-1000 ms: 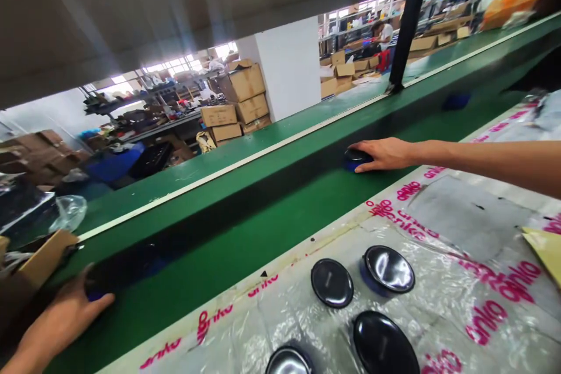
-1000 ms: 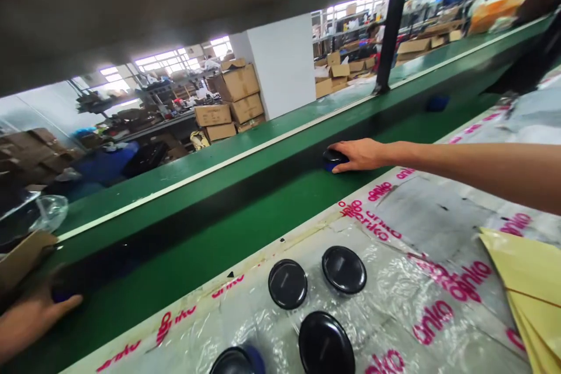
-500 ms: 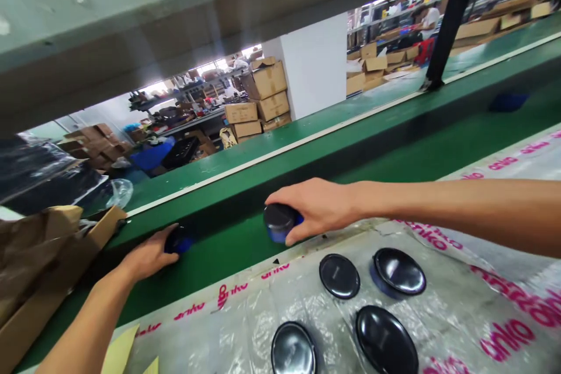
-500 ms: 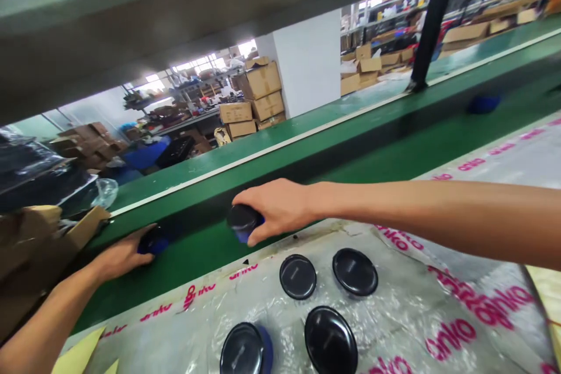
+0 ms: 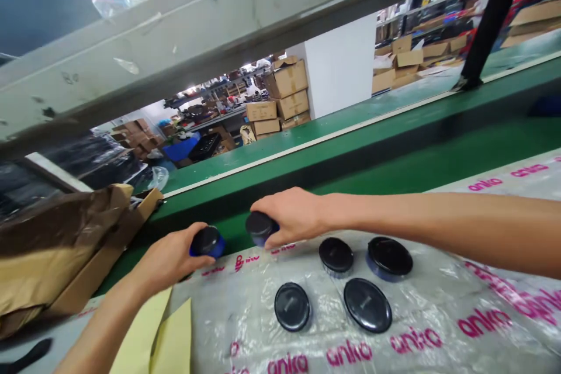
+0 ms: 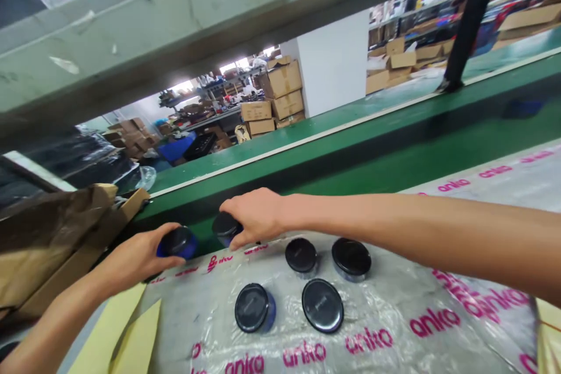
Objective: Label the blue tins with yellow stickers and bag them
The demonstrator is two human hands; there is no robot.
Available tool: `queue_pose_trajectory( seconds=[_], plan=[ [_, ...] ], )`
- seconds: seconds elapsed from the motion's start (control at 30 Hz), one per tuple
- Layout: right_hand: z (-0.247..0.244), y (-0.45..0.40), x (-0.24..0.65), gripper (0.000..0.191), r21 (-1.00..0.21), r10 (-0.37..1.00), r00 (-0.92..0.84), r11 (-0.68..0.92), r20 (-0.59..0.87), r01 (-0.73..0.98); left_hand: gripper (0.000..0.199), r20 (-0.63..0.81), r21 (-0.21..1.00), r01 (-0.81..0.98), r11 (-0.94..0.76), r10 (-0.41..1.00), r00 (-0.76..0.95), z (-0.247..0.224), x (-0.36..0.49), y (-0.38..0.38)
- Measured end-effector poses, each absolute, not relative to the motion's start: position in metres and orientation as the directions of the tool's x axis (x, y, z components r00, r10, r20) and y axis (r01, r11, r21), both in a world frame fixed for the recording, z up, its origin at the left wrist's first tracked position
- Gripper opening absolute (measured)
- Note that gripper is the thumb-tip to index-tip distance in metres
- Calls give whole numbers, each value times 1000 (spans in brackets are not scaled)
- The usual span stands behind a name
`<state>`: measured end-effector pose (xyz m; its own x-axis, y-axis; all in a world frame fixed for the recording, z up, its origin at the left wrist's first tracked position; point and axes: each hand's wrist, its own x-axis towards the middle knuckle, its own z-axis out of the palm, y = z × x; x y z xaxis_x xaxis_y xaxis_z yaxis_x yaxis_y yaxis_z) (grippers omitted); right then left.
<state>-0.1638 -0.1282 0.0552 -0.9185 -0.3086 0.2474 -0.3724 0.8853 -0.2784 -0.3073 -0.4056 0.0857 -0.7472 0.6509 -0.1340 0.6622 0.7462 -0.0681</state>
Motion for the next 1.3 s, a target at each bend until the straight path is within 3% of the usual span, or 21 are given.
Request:
queue_pose_trajectory(
  seconds=[0.1, 0.23, 0.33, 0.4, 0.47, 0.53, 0.63, 0.7, 0.83, 0.93, 1.03, 1.2, 1.3],
  plan=[
    [42, -173, -177, 56, -208, -413, -893, 871, 179, -445, 57, -167, -57, 639, 767, 624, -763, 78, -257, -420],
    [19, -208, -183, 57, -219, -512, -856, 829, 75, -515, 57, -195, -12, 616, 788, 602, -774, 53, -219, -435],
    [9, -209, -183, 76, -269, -508, -858, 819, 70, -507, 78, -188, -1, 567, 824, 557, -809, 49, -210, -450],
    [12, -201, -180, 91, -387, -481, -873, 791, 85, -473, 87, -148, 42, 511, 858, 512, -846, 60, -206, -464],
    [24, -189, -173, 89, -523, -406, -902, 742, 148, -420, 81, -49, 183, 454, 872, 470, -881, 78, -198, -475],
    [44, -176, -161, 72, -619, -265, -931, 695, 253, -366, 70, 94, 442, 404, 801, 407, -909, 95, -185, -474],
    [74, -160, -129, 47, -682, -143, -914, 623, 381, -382, 68, 194, 843, 302, 445, 272, -942, 106, -160, -444],
    [87, -153, -100, 43, -716, -191, -900, 551, 392, -429, 77, 158, 963, 203, 175, 241, -958, 103, -145, -409],
    [90, -144, -43, 75, -677, -367, -846, 509, 387, -531, 82, 55, 998, 53, -14, 314, -948, 92, -117, -339],
    [82, -133, -12, 75, -619, -328, -837, 564, 438, -546, 83, 74, 997, 75, -11, 347, -935, 87, -93, -296],
    [77, -112, 11, 69, -634, -204, -863, 604, 462, -483, 80, 139, 989, 150, 1, 379, -915, 84, -71, -259],
    [73, -61, 50, 73, -782, 231, -916, 611, 328, -126, 69, 89, 992, 120, 28, 514, -853, 76, -55, -211],
    [70, -32, 75, 72, -774, 322, -898, 632, 301, -33, 56, 157, 967, 242, 86, 548, -822, 63, -57, -199]
  ],
)
